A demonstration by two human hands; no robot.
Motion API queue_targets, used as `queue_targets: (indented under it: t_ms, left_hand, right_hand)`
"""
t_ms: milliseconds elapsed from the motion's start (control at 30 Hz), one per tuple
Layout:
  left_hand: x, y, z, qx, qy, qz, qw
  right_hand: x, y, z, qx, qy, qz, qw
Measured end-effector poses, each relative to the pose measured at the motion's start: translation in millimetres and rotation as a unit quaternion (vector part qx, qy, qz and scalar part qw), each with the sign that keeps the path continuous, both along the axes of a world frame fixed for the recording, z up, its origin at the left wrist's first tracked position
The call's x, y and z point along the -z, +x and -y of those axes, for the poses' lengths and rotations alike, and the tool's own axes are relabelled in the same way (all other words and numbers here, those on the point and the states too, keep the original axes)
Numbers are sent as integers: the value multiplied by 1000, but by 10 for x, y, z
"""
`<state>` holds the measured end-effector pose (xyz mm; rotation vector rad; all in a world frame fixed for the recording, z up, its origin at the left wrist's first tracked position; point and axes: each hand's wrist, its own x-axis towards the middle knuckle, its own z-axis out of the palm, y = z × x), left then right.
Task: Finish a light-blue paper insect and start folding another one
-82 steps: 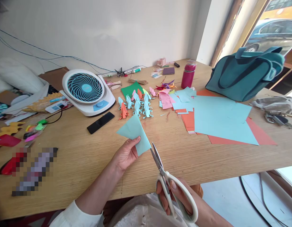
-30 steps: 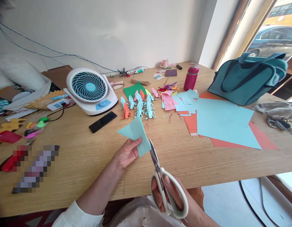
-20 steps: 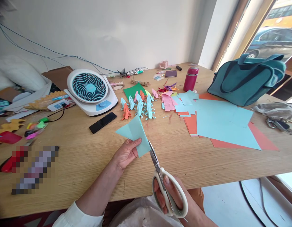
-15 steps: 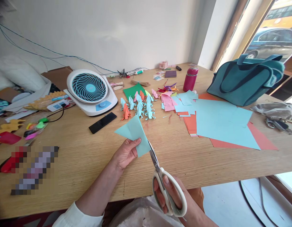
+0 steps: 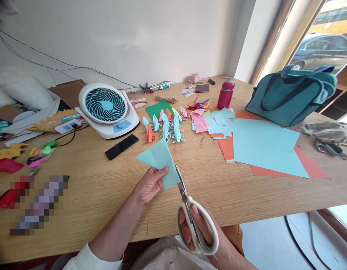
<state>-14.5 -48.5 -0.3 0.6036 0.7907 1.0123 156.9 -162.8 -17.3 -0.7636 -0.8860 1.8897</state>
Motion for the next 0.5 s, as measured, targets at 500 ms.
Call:
queue_targets:
  t_ms: [500]
  left_hand:
    - [-9, 8, 27, 2, 3, -5, 1000]
  right_hand:
    - [-128, -113, -48, 47, 2, 19, 999]
